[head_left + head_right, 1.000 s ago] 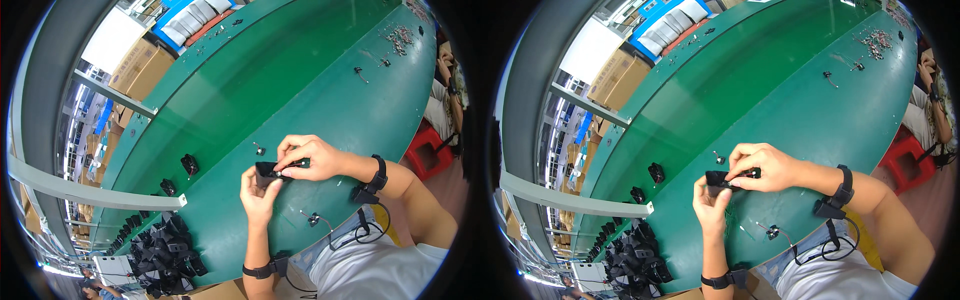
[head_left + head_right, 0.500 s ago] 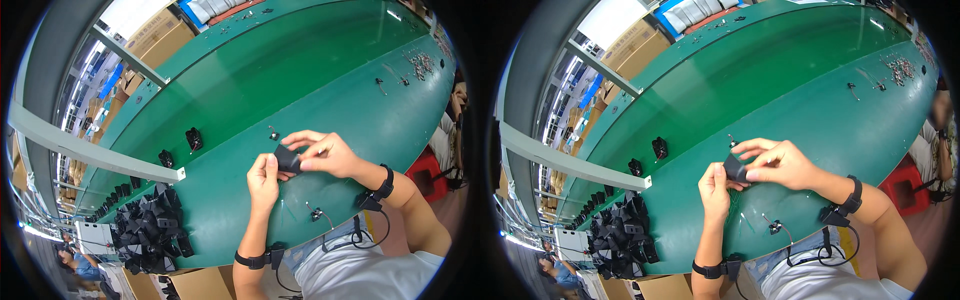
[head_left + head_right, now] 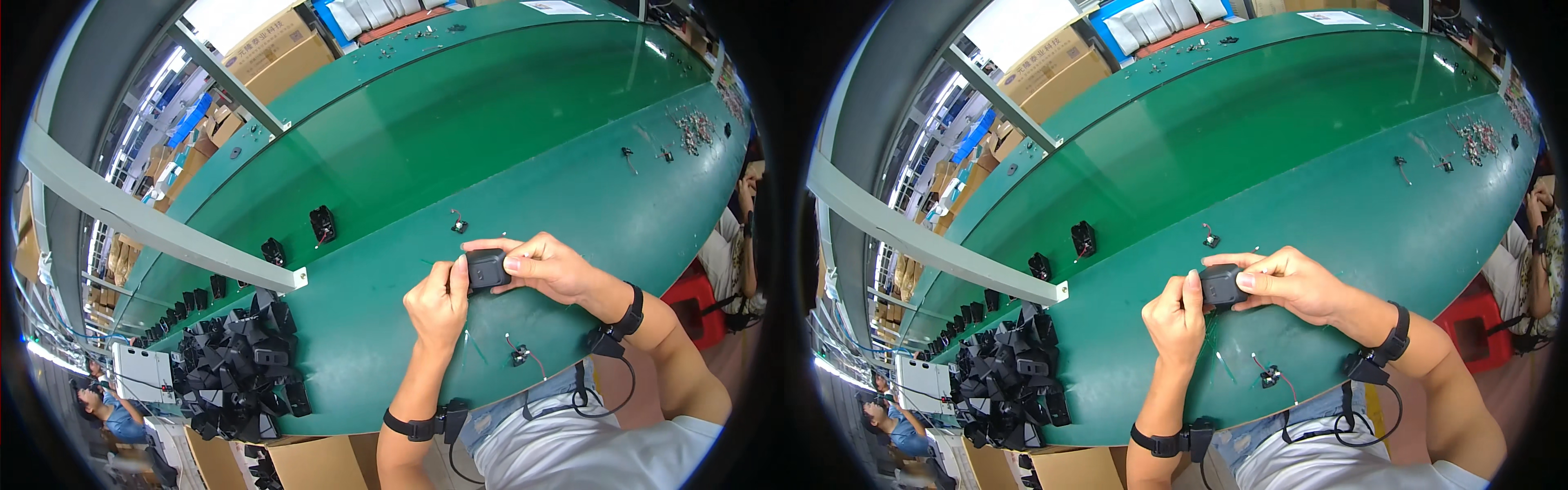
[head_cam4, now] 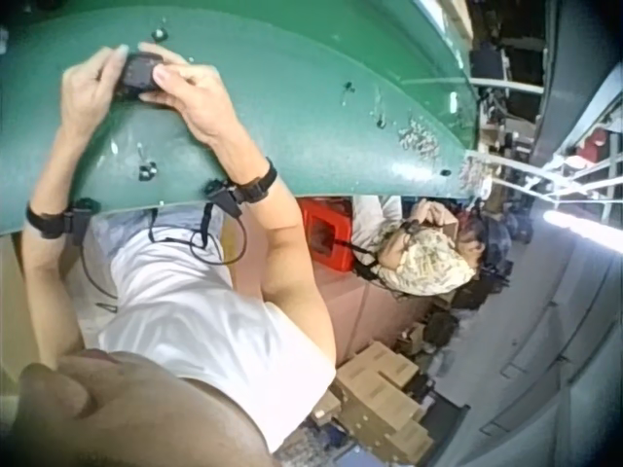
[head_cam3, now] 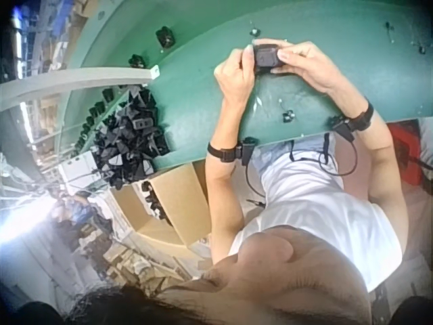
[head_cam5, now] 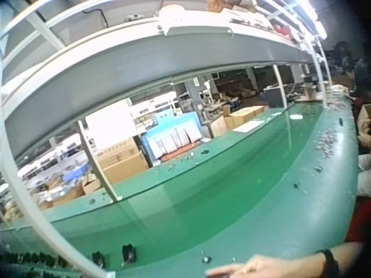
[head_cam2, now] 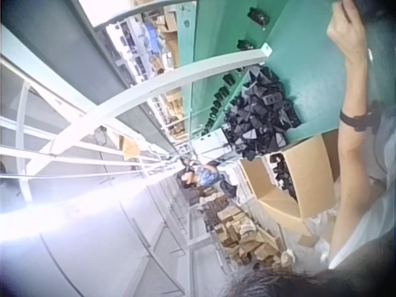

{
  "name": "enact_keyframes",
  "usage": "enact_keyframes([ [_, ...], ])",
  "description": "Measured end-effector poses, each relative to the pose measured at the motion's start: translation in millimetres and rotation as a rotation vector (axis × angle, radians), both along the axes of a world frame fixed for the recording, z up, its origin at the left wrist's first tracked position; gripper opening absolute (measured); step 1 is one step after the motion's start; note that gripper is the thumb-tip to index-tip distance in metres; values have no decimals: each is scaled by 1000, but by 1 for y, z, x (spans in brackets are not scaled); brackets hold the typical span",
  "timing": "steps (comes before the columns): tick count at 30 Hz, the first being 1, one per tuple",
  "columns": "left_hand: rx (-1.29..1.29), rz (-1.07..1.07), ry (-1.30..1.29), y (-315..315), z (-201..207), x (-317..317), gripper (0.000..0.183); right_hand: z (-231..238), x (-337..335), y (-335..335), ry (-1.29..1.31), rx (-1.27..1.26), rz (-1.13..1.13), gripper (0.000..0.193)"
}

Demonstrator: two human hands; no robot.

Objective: The person assembles small black electronic devices by inserting circuit boards into plastic casings at a green workbench. They handle components one at a time, picking up circuit boards and casings, fitting them together, and placing the finished units on the table.

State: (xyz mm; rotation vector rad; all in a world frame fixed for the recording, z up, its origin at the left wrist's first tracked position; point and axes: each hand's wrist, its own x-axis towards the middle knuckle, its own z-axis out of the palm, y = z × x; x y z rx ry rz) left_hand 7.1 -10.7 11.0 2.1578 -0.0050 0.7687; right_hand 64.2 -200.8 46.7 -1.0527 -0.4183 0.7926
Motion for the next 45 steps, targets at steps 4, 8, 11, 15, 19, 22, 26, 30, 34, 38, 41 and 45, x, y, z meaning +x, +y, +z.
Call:
enact_keyframes([
  [4, -15, 0, -43, 2, -1, 0, 30, -13, 0, 3, 95, 73, 53, 32],
  [8, 36, 16, -84, -2, 11, -1, 20, -24, -3, -1, 166, 141, -10, 32],
  [11, 101, 62, -76, 13, 11, 2, 22, -5, -7, 19, -62, 6, -132, 31],
  [15, 246, 305, -90, 68, 37, -36, 19, 21, 42, 55, -716, -333, -81, 24],
  [19, 695, 684, 155, 160, 51, -101, 46, 22, 117, 113, -1440, -505, -88, 29],
  [22, 785, 970, 485, 194, 43, -148, 66, 11, 128, 174, -1547, -694, -101, 25],
  [26, 797, 932, 581, 207, 20, -154, 70, -11, 137, 210, -1624, -867, -20, 24],
  [30, 734, 937, 645, 206, 16, -152, 74, -28, 135, 220, -1640, -907, -8, 35],
  [34, 808, 944, 597, 201, 16, -149, 68, -7, 123, 174, -1564, -643, -133, 37],
  [38, 710, 901, 501, 198, 23, -160, 67, 17, 113, 81, -1475, -662, 72, 28],
  [41, 557, 940, 385, 184, 42, -158, 66, 15, 108, 41, -1232, -791, 18, 27],
  [45, 470, 709, 265, 154, 39, -120, 67, -15, 95, 48, -1189, -903, -40, 43],
])
